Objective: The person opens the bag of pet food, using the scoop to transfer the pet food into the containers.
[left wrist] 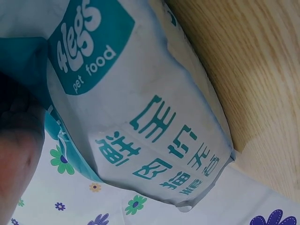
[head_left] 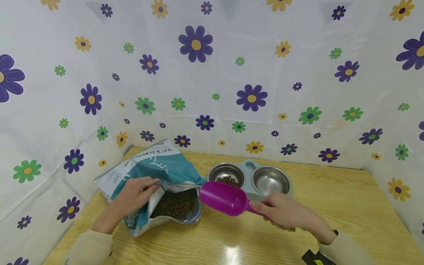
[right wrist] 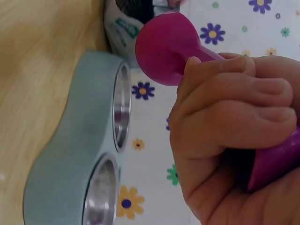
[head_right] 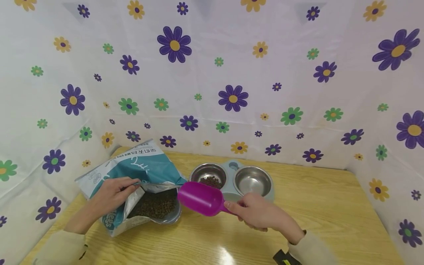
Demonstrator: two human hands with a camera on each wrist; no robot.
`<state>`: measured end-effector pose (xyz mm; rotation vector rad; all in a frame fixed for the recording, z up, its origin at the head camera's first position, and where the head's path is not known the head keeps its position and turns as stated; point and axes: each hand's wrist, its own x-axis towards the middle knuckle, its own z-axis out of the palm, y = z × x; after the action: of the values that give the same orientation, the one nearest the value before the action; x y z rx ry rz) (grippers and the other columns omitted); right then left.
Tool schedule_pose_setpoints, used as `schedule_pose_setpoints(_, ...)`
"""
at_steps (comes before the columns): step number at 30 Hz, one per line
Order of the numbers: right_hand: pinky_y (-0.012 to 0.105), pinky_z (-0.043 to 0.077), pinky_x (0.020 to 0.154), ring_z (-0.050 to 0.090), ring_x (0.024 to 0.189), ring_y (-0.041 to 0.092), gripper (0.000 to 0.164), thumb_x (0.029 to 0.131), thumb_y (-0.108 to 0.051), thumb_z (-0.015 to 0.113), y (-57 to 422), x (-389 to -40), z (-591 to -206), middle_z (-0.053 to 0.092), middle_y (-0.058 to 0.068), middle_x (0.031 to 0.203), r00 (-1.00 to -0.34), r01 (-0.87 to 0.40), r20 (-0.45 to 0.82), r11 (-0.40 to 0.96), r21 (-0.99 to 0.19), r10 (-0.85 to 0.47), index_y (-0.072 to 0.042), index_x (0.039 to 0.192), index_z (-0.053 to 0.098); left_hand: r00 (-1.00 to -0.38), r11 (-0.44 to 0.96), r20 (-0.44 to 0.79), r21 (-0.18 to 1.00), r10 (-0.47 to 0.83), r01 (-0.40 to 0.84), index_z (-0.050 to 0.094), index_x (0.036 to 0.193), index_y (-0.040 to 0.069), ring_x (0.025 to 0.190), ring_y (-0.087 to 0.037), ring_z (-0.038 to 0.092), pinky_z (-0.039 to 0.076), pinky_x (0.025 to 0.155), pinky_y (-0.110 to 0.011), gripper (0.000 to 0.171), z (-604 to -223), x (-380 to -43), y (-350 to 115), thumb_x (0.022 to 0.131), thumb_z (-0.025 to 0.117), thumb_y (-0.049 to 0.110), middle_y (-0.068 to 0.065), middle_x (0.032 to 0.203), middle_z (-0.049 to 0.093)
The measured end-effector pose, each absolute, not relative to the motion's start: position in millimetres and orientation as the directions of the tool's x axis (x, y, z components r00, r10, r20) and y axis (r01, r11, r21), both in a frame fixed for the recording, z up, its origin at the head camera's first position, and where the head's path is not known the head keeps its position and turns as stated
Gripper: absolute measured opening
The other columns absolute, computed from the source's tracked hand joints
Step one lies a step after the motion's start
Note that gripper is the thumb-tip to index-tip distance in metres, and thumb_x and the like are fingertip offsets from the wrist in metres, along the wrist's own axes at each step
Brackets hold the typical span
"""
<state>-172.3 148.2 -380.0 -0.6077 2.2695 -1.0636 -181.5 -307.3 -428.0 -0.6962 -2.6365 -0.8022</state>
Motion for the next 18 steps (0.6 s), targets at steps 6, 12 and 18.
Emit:
schedule_pose_setpoints(6,0.022,0.029,0.035,0.031,0.035,0.007,0.054,0.105,-0.052,0.051,130.4,-164.4,-388.4,0.04,-0.005,0.05,-0.708,-0.084,-0.353,0.569,-0.818,-0.612,-0.011,0.071,0.059,-0.84,0.723,0.406,0.448,0.359,0.526,0.078,0.115,0.002,0.058,0.006,0.042,0.039,0.052,-0.021,0.021,-427.2,-180.8,-307.5,0.1,0.063,0.003,0.002,0.085,0.071)
schedule_pose_setpoints(12,0.023,0.027,0.035,0.029,0.034,0.008,0.057,0.101,-0.059,0.053,108.5,-157.7,-400.9,0.039,-0.005,0.049,-0.709,-0.064,-0.39,0.605,-0.794,-0.587,-0.013,0.069,0.059,-0.833,0.727,0.42,0.434,0.36,0.532,0.078,0.113,0.003,0.056,0.007,0.038,0.037,0.05,-0.02,0.021,-428.7,-181.2,-308.2,0.099,0.064,0.002,0.006,0.08,0.068)
schedule_pose_setpoints(18,0.023,0.027,0.036,0.032,0.031,0.008,0.051,0.098,-0.058,0.059,87.2,-153.8,-398.5,0.035,-0.009,0.046,-0.696,-0.183,-0.376,0.657,-0.731,-0.612,-0.017,0.066,0.056,-0.823,0.721,0.436,0.429,0.363,0.545,0.078,0.114,0.001,0.057,0.007,0.039,0.037,0.05,-0.02,0.021,-428.9,-180.7,-307.8,0.098,0.064,0.001,0.004,0.083,0.07)
